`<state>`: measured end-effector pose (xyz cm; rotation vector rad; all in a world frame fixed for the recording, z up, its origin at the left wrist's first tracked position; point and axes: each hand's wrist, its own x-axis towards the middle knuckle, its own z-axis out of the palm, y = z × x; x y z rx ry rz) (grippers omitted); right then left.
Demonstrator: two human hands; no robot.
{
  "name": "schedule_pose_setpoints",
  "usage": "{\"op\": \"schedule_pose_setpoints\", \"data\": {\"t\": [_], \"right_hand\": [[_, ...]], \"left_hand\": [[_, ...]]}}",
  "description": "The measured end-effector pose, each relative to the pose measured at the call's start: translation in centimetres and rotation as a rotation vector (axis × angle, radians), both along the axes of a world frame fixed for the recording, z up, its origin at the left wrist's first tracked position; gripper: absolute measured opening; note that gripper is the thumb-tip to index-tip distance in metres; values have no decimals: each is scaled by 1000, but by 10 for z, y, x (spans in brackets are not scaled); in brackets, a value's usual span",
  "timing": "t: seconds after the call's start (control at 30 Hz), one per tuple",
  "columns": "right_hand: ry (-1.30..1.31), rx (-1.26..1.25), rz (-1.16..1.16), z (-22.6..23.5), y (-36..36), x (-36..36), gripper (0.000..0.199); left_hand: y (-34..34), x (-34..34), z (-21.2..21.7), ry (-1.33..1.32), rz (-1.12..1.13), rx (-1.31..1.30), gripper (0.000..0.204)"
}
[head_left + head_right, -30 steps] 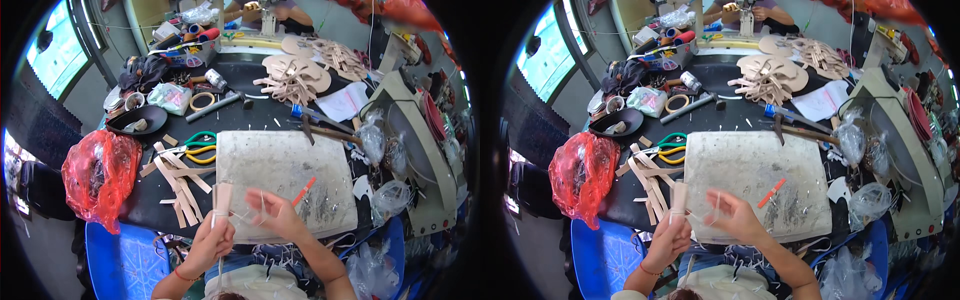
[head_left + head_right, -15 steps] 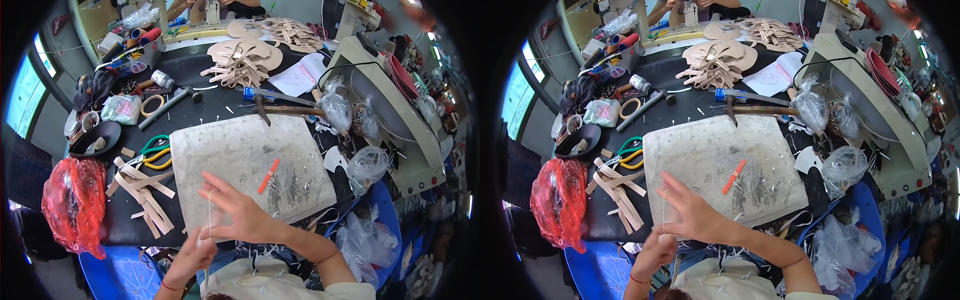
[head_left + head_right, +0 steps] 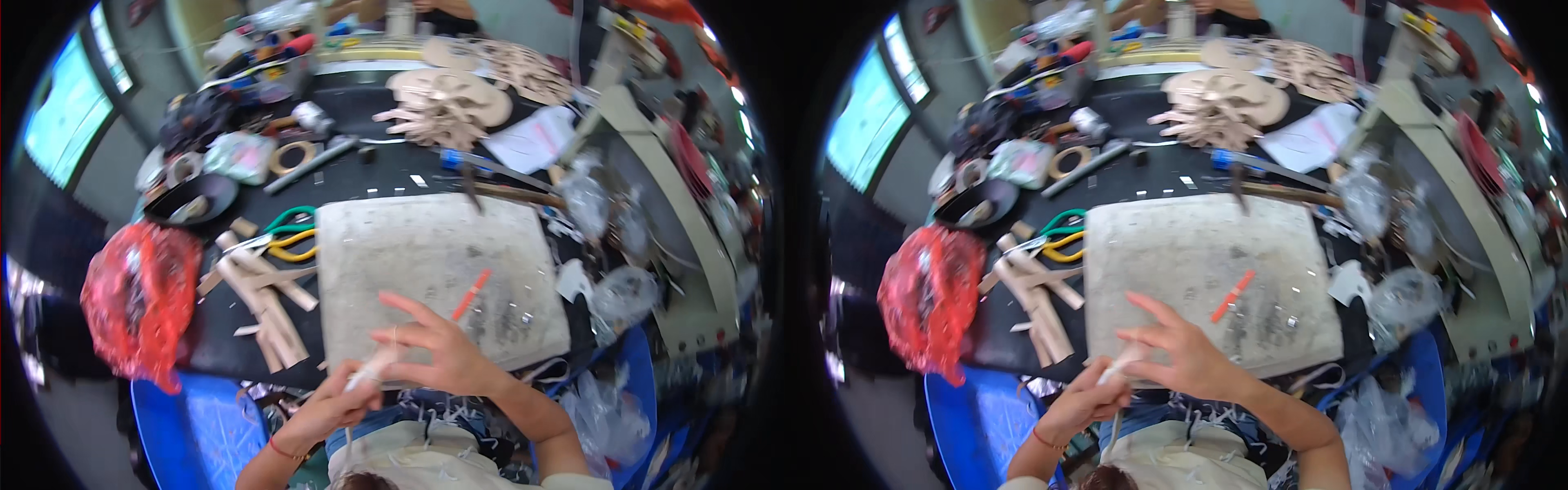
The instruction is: The person assembles beige shoe components by hand, inserting thin leather strips into slots on the shoe upper. They repeatedly pick up strips, align them with the shoe, and press them into place. The person also uses scissors to trim the leather strips to the correct length.
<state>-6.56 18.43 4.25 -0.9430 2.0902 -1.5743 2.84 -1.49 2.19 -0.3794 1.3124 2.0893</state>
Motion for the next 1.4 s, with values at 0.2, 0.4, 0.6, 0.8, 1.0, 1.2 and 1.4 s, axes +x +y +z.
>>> {"op": "schedule_pose_setpoints", "data": {"t": [0.2,0.4,0.6,0.8,1.0,1.2,1.4], "right_hand": [[-180,88,-50,-18,19,2,25],[399,192,-939,-17,114,-64,35],[583,328,-759,-36,83,-45,27],[492,220,-573,-44,60,-15,19],[578,233,-544,-43,65,0,23],[592,607,-671,-77,120,8,54],[566,780,-509,-78,113,11,75]], "left_hand": [[-6,-15,0,699,-47,-476,27],[-122,-102,-9,859,848,-1557,27],[-178,-125,-58,209,482,-1639,61],[-248,-92,-113,439,1103,-455,40],[-181,-79,15,924,1601,-643,24],[-110,41,31,1051,626,-1394,21],[-71,143,-112,489,-74,-1283,28]]}}
